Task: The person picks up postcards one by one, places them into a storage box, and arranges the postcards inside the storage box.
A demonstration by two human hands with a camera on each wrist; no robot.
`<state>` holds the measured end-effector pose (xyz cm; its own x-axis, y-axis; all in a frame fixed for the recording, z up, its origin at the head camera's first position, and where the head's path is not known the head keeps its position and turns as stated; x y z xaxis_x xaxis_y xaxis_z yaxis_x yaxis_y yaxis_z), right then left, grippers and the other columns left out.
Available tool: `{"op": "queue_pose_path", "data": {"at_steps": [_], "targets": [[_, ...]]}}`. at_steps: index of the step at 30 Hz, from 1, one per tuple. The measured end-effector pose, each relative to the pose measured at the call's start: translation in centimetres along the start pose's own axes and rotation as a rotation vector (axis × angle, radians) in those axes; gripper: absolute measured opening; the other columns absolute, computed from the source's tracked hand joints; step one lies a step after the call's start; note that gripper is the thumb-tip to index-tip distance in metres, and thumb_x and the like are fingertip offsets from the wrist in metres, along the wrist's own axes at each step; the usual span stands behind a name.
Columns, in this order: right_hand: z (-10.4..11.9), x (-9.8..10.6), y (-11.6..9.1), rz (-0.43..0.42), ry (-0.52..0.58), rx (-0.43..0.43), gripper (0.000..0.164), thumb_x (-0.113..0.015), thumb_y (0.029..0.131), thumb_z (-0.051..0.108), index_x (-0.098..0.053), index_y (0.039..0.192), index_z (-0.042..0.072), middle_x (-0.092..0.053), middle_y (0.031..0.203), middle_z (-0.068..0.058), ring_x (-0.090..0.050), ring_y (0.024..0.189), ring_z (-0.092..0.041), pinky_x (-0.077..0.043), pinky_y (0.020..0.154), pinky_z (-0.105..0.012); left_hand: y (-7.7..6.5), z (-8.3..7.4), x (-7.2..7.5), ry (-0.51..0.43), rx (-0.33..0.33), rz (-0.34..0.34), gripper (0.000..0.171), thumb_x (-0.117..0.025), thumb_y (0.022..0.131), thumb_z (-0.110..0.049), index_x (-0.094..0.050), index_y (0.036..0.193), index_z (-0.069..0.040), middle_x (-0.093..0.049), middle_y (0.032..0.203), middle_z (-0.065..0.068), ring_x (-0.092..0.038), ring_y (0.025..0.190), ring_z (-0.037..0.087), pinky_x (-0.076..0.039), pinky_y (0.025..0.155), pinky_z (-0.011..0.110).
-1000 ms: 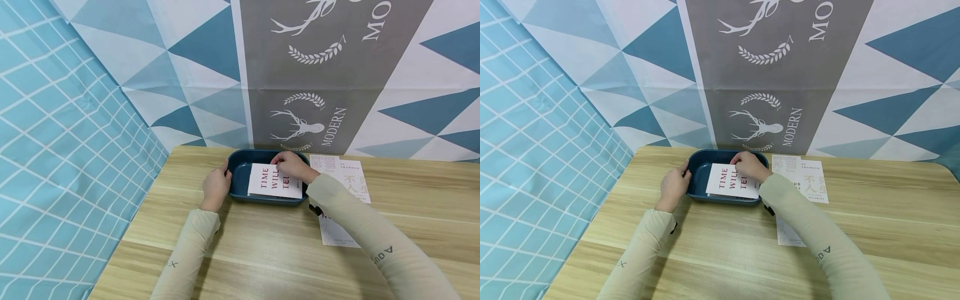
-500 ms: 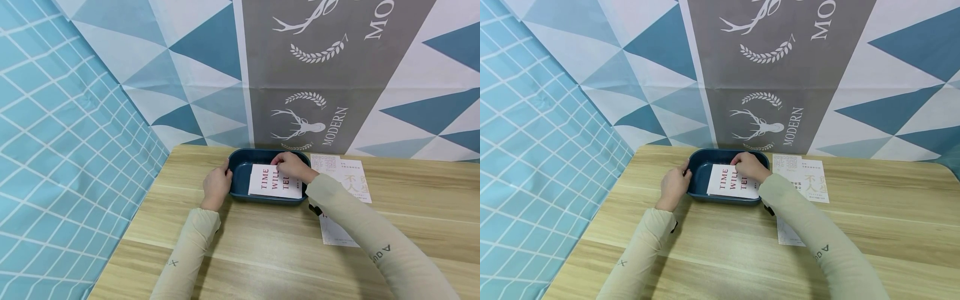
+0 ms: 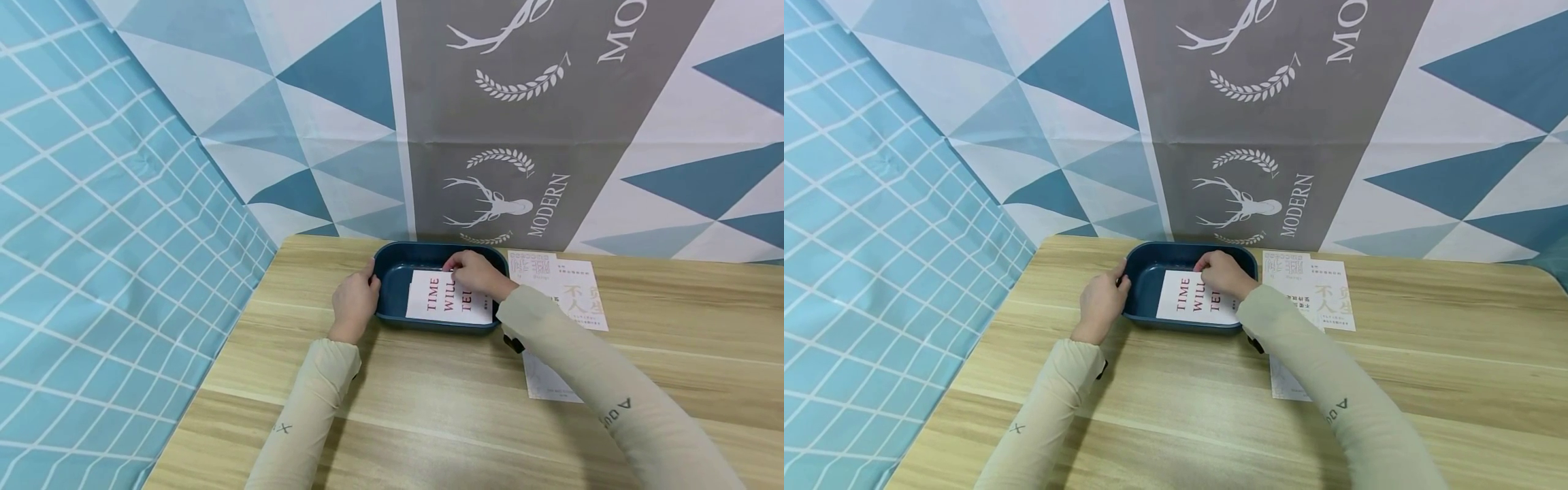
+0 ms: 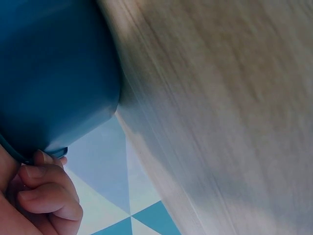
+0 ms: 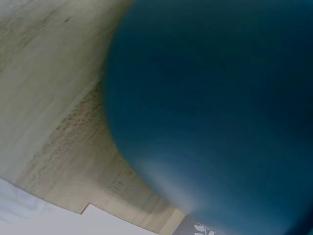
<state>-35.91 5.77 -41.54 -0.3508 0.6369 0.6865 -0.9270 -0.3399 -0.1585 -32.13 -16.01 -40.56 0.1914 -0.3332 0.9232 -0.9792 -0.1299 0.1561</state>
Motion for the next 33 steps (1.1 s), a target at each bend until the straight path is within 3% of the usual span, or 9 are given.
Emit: {"op": "queue_pose_path", "data": {"at_steps": [11,21,33], "targets": [[-0.6,-0.8,0.2,0.004,-0.004,-0.013,0.026,-0.047,0.087,0.003,-0.063,0.107,0.0,-0.058,0.103,-0.014,-0.05,0.089,-0.025,-0.04,0.079,-0.033,-0.1,-0.1,0.0,-0.01,-0.005,0.006,0.041,-0.05,0.094,-0.022,-0.051,0.135,-0.022,-0.059,0.064,0.007,-0.048,0.053,0.02,-0.033,0.045,0.029],[-0.8,-1.1,0.3,0.005,-0.01,0.001,0.026,-0.047,0.086,0.002,-0.064,0.106,0.0,-0.058,0.102,-0.014,-0.051,0.087,-0.023,-0.04,0.076,-0.031,-0.1,-0.1,0.0,-0.004,0.008,0.004,0.041,-0.051,0.094,-0.023,-0.052,0.135,-0.023,-0.067,0.079,0.01,-0.053,0.058,0.021,-0.037,0.048,0.031],[-1.3,-1.6,0.5,0.002,0.001,-0.007,0.025,-0.048,0.087,0.003,-0.064,0.105,0.0,-0.057,0.099,-0.012,-0.05,0.086,-0.023,-0.038,0.075,-0.03,-0.1,0.0,-0.1,0.001,0.003,-0.005,0.041,-0.05,0.094,-0.023,-0.052,0.135,-0.023,-0.066,0.074,0.009,-0.051,0.056,0.02,-0.036,0.047,0.03]]}}
Point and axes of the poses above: each hand's wrist, its own y-axis towards the middle knuckle, its own x-axis out of the back of the hand, z = x × y, the point moved 6 cm from there along y, towards the middle knuckle
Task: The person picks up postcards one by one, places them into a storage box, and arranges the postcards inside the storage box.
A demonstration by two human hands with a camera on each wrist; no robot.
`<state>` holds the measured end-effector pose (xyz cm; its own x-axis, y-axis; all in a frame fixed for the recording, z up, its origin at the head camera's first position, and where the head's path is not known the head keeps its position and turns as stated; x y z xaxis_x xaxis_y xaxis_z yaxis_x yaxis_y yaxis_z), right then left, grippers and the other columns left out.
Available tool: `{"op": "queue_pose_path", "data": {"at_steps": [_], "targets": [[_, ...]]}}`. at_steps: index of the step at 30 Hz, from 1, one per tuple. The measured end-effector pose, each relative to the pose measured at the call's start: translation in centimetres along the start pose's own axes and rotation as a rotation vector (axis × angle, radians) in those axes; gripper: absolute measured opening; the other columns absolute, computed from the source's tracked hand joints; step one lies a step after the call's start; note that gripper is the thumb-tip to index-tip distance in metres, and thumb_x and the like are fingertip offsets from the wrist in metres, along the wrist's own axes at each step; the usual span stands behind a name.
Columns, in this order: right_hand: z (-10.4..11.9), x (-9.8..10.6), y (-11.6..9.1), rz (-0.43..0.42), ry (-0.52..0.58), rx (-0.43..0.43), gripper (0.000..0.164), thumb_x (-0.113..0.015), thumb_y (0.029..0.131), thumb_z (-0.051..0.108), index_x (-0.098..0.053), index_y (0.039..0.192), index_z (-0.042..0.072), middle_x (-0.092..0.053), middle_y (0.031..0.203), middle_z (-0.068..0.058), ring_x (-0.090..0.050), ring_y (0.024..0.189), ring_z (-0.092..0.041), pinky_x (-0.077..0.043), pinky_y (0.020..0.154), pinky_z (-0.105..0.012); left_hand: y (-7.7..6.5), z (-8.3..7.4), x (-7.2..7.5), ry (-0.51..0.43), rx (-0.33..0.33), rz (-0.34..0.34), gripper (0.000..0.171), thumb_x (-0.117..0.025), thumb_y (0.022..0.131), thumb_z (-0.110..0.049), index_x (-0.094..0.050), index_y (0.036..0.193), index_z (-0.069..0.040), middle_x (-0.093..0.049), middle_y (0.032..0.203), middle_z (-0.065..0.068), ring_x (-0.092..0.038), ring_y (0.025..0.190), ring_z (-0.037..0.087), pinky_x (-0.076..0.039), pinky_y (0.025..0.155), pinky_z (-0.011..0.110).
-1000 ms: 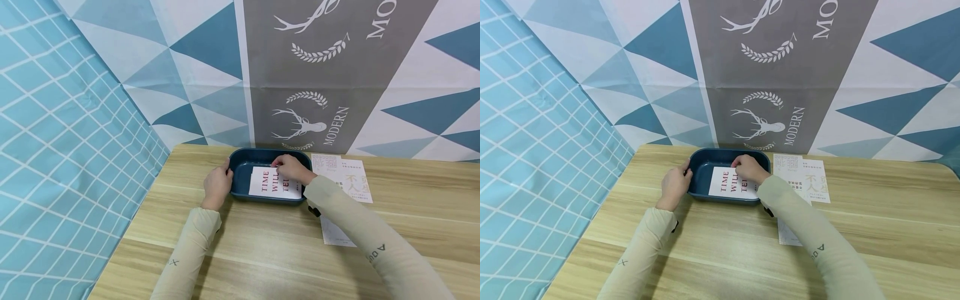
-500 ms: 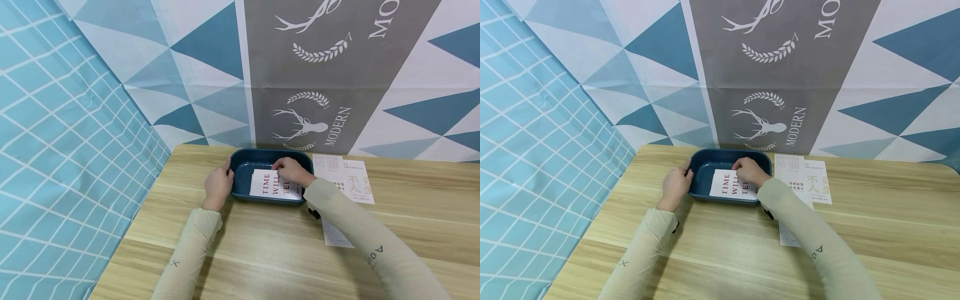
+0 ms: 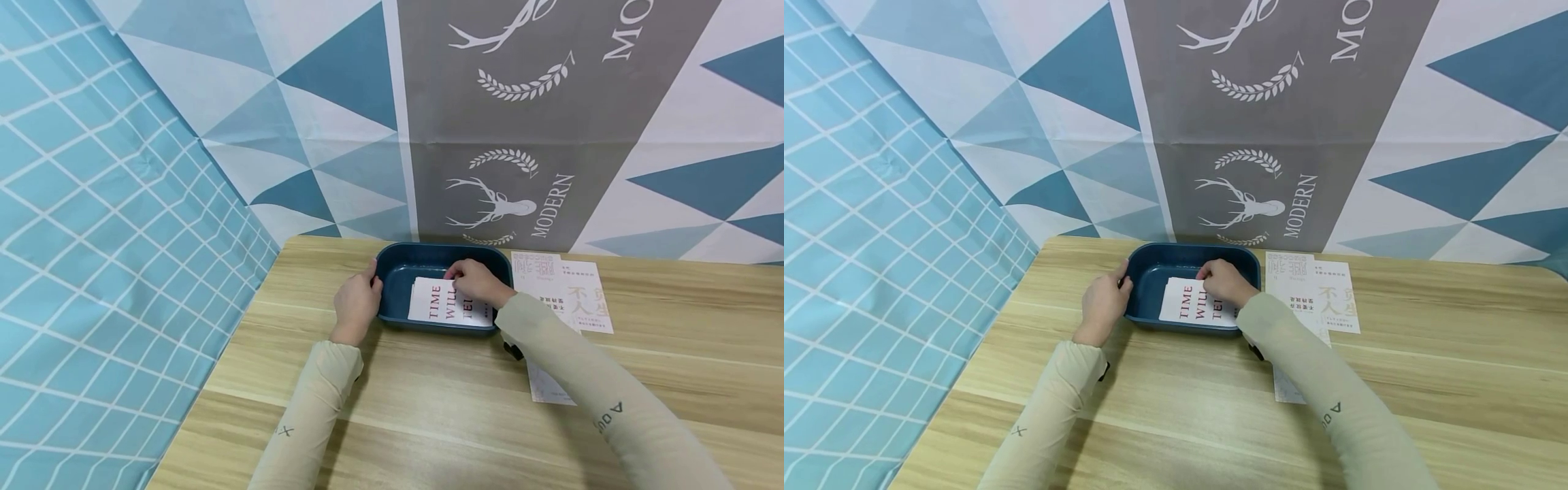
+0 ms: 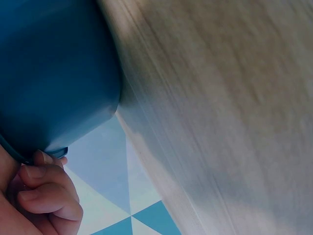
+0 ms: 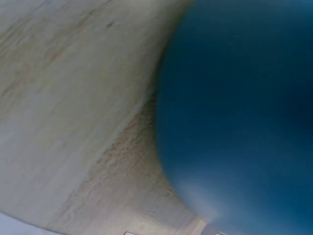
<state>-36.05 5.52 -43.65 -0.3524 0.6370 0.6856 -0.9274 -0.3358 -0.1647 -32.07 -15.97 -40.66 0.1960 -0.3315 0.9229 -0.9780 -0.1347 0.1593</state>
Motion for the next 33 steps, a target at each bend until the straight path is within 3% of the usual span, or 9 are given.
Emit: {"op": "queue_pose_path", "data": {"at_steps": [10,26,33], "targets": [[-0.13,-0.28,0.22,0.0,-0.018,0.025,0.018,-0.059,0.087,0.01,-0.065,0.101,0.0,-0.056,0.085,-0.008,-0.049,0.075,-0.019,-0.039,0.066,-0.026,-0.05,0.03,0.0,-0.002,0.008,0.004,0.041,-0.05,0.094,-0.023,-0.052,0.135,-0.024,-0.067,0.079,0.009,-0.054,0.059,0.021,-0.038,0.048,0.03],[-0.01,-0.52,0.13,-0.004,-0.077,0.092,0.019,-0.062,0.086,0.012,-0.068,0.101,0.002,-0.056,0.092,-0.011,-0.048,0.083,-0.021,-0.041,0.073,-0.031,0.05,-0.08,0.06,-0.007,0.007,0.005,0.041,-0.05,0.093,-0.022,-0.052,0.135,-0.023,-0.064,0.074,0.009,-0.055,0.061,0.022,-0.041,0.05,0.034],[0.4,-0.37,-0.2,-0.022,-0.12,0.137,0.021,-0.061,0.085,0.01,-0.068,0.101,0.0,-0.056,0.093,-0.012,-0.047,0.082,-0.022,-0.041,0.073,-0.033,0.05,-0.09,0.11,-0.011,0.009,0.01,0.042,-0.05,0.093,-0.023,-0.051,0.135,-0.023,-0.06,0.068,0.007,-0.053,0.058,0.021,-0.037,0.048,0.031]]}}
Point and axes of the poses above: each hand's wrist, its own y-axis towards the middle knuckle, its own x-axis out of the back of the hand, z = x × y, the point moved 6 cm from there along y, towards the middle knuckle
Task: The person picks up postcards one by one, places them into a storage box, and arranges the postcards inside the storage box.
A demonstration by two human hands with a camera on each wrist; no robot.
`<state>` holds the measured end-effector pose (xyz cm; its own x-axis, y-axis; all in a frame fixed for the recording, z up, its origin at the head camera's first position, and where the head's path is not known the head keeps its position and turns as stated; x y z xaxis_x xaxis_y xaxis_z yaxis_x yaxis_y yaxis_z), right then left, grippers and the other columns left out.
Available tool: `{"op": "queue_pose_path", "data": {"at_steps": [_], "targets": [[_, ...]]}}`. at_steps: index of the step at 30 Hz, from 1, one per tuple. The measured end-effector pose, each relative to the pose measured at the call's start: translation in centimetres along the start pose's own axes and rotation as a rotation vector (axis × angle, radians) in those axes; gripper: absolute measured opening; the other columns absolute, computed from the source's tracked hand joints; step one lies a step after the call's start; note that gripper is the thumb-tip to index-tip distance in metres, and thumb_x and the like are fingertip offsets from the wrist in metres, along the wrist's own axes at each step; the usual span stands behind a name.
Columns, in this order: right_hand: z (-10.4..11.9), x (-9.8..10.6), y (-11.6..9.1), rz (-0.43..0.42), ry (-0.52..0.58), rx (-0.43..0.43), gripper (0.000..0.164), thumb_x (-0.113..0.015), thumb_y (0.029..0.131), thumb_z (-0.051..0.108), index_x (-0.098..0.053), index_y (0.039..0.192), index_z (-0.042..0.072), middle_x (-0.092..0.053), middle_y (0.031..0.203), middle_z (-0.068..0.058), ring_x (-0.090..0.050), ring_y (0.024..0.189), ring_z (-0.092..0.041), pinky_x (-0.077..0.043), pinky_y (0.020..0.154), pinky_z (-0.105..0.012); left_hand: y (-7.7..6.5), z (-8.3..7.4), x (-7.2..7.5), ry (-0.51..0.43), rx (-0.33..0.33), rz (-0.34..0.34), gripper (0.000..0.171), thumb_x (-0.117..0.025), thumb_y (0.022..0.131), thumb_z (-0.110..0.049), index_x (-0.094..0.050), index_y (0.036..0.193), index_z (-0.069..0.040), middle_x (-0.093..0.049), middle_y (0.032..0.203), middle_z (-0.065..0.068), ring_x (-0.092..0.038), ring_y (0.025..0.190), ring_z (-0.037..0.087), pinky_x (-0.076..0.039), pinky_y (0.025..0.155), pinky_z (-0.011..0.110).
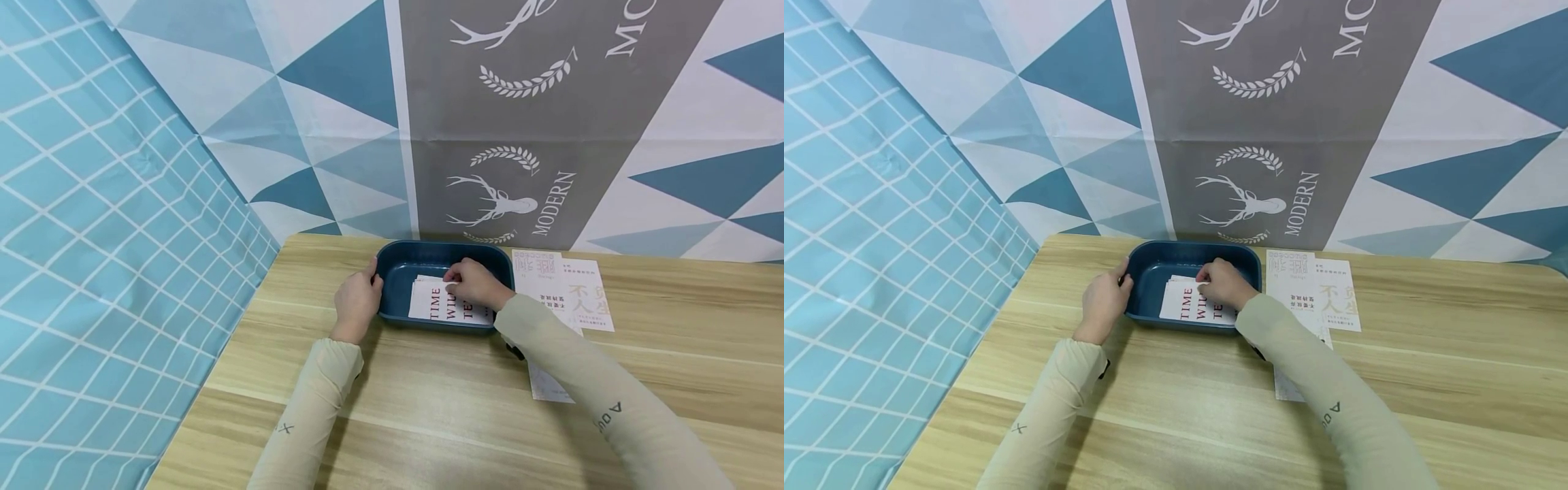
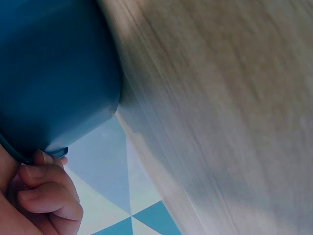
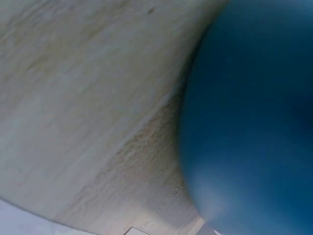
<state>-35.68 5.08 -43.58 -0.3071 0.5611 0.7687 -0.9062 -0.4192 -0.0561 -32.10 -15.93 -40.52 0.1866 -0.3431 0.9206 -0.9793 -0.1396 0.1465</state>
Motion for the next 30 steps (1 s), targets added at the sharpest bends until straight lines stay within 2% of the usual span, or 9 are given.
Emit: {"op": "queue_pose_path", "data": {"at_steps": [10,19,30], "targets": [[0.0,-0.2,-0.2,-0.002,-0.073,0.004,0.021,-0.061,0.085,0.012,-0.069,0.103,0.004,-0.055,0.095,-0.01,-0.047,0.081,-0.021,-0.042,0.073,-0.033,-0.1,0.0,0.0,0.012,-0.009,-0.008,0.042,-0.051,0.093,-0.022,-0.052,0.135,-0.024,-0.063,0.071,0.008,-0.054,0.058,0.022,-0.04,0.049,0.033],[0.4,0.2,-0.5,0.002,-0.088,-0.021,0.02,-0.063,0.085,0.016,-0.069,0.101,0.007,-0.052,0.091,-0.008,-0.047,0.08,-0.02,-0.039,0.069,-0.029,0.0,0.1,-0.1,-0.01,0.0,0.004,0.042,-0.05,0.094,-0.022,-0.05,0.135,-0.024,-0.06,0.065,0.008,-0.051,0.055,0.021,-0.035,0.047,0.03],[0.8,1.3,-1.0,-0.016,-0.142,-0.016,0.023,-0.057,0.089,0.02,-0.068,0.105,0.008,-0.055,0.096,-0.009,-0.048,0.079,-0.02,-0.041,0.068,-0.031,-0.2,0.0,0.0,-0.019,0.002,-0.006,0.042,-0.051,0.093,-0.022,-0.051,0.135,-0.022,-0.066,0.075,0.01,-0.054,0.06,0.022,-0.039,0.05,0.031]]}}
Point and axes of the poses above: each hand's wrist, its own y-axis towards the middle knuckle, its own x-axis out of the back of the hand, z = x × y, the point moved 6 cm from there along y, towards the middle knuckle
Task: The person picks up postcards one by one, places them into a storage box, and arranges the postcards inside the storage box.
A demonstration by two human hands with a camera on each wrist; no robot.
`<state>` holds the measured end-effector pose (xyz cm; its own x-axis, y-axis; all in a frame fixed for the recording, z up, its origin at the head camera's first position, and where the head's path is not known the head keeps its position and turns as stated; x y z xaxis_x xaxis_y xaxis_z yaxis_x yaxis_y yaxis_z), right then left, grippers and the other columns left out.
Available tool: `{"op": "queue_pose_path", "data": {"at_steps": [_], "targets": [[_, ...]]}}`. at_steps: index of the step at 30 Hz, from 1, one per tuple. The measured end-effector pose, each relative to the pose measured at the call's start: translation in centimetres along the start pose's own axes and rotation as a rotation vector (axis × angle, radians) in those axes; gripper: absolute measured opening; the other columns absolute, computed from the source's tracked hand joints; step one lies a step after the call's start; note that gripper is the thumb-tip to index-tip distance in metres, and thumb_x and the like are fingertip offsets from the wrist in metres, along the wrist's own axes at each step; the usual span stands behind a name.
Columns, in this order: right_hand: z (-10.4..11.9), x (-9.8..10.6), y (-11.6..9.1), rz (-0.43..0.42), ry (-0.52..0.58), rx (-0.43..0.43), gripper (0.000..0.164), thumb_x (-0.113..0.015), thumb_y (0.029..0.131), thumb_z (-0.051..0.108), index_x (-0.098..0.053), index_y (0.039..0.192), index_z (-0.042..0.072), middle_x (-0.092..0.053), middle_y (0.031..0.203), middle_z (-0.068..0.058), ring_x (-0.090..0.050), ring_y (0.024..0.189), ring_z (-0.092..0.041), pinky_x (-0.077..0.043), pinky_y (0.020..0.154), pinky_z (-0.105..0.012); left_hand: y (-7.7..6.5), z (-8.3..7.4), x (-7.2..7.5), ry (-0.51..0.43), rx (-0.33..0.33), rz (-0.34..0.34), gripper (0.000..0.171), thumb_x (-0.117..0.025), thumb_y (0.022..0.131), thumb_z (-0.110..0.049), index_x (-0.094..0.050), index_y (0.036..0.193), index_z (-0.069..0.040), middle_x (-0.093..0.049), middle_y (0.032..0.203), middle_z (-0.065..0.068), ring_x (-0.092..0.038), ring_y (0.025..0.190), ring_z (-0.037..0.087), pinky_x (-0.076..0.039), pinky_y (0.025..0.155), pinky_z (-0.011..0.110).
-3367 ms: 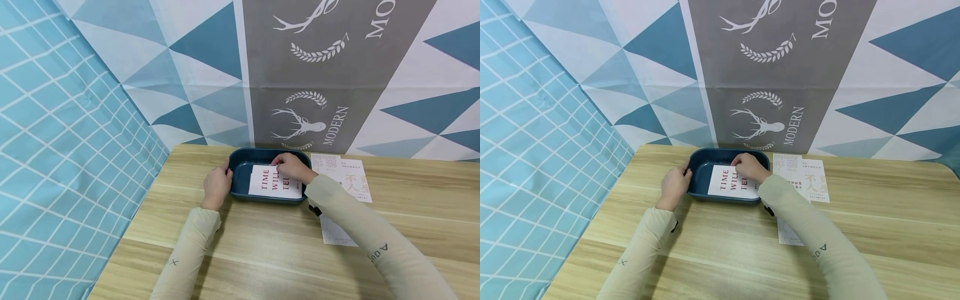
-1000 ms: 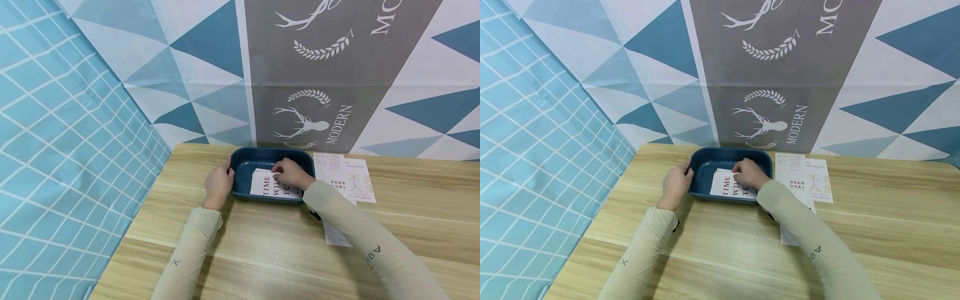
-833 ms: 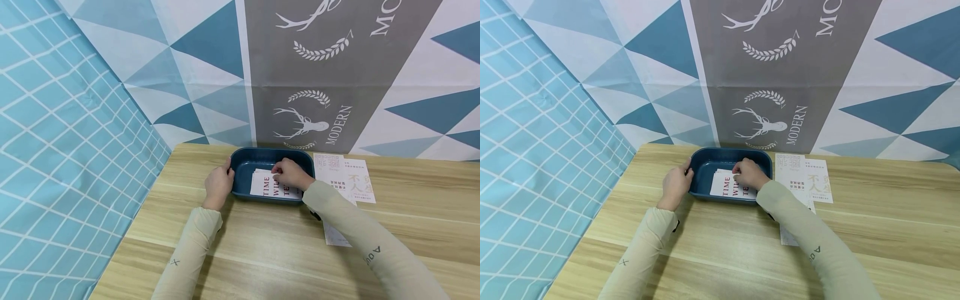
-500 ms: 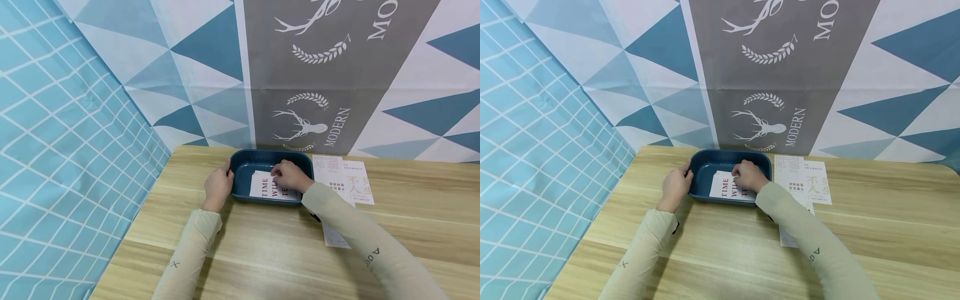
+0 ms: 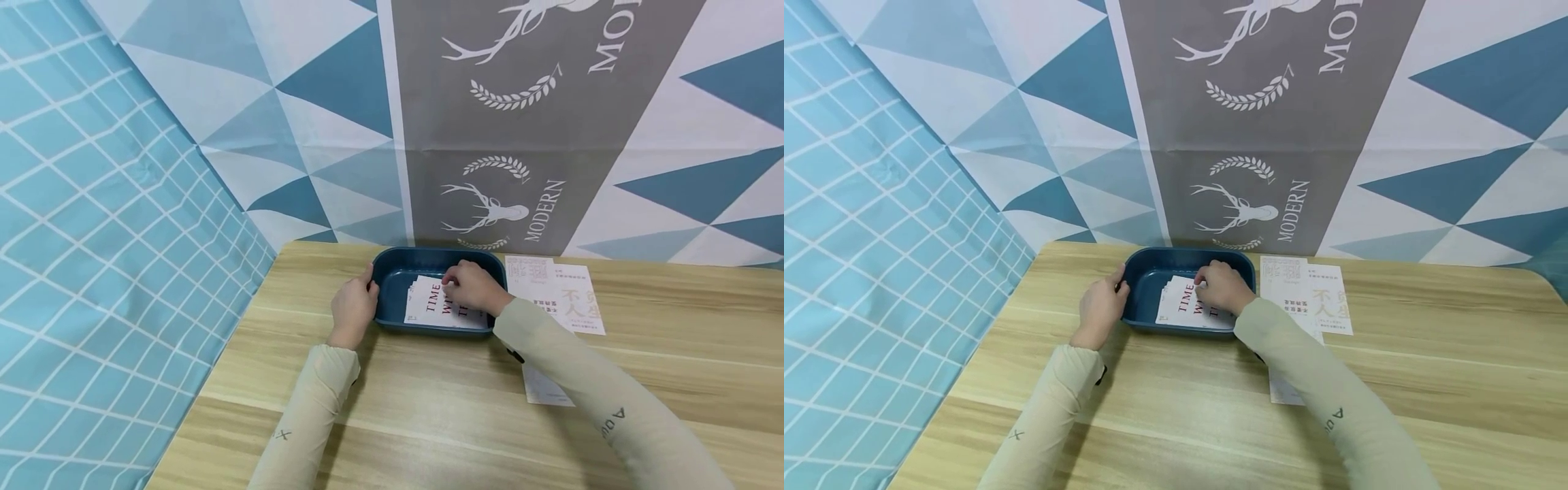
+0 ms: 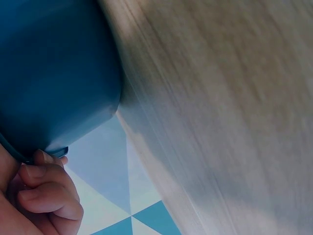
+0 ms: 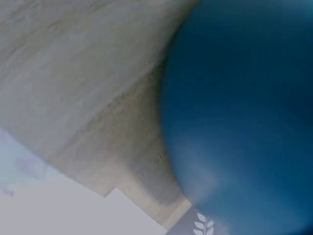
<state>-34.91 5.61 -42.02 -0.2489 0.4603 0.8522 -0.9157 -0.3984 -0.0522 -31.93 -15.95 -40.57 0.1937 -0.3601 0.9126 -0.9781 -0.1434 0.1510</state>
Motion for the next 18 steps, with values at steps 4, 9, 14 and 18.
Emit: {"op": "queue_pose_path", "data": {"at_steps": [4,9,14,18], "targets": [[0.2,1.0,-0.6,-0.018,-0.017,0.001,0.024,-0.057,0.09,0.021,-0.067,0.107,0.007,-0.055,0.096,-0.01,-0.049,0.08,-0.02,-0.041,0.067,-0.032,0.0,0.0,0.1,0.0,0.003,0.001,0.042,-0.051,0.093,-0.022,-0.052,0.135,-0.022,-0.067,0.079,0.011,-0.056,0.062,0.023,-0.042,0.053,0.033],[0.3,2.5,-1.4,-0.068,-0.028,0.012,0.023,-0.057,0.089,0.02,-0.068,0.104,0.006,-0.055,0.089,-0.008,-0.047,0.079,-0.02,-0.039,0.067,-0.031,-0.1,0.0,0.1,0.007,0.008,0.012,0.042,-0.05,0.093,-0.022,-0.051,0.135,-0.022,-0.068,0.085,0.012,-0.059,0.067,0.025,-0.046,0.058,0.038],[-0.1,4.0,-2.3,-0.111,-0.015,0.014,0.023,-0.058,0.089,0.021,-0.068,0.103,0.006,-0.055,0.089,-0.008,-0.048,0.079,-0.02,-0.04,0.069,-0.033,0.0,0.1,0.1,0.012,0.01,0.018,0.042,-0.051,0.093,-0.022,-0.052,0.135,-0.021,-0.069,0.09,0.013,-0.06,0.069,0.026,-0.048,0.06,0.04],[-0.5,5.1,-3.0,-0.14,0.0,0.023,0.024,-0.058,0.089,0.019,-0.068,0.104,0.004,-0.058,0.091,-0.01,-0.049,0.08,-0.021,-0.041,0.071,-0.035,-0.1,-0.1,0.1,0.018,-0.002,0.022,0.042,-0.051,0.093,-0.022,-0.052,0.135,-0.02,-0.068,0.085,0.013,-0.06,0.068,0.026,-0.047,0.059,0.039]]}}
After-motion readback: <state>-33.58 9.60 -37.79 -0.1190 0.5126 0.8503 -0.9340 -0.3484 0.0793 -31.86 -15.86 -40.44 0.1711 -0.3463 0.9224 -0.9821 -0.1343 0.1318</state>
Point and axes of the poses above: each hand's wrist, its own y-axis towards the middle knuckle, its own x-axis out of the back of the hand, z = x × y, the point moved 6 cm from there along y, towards the middle knuckle
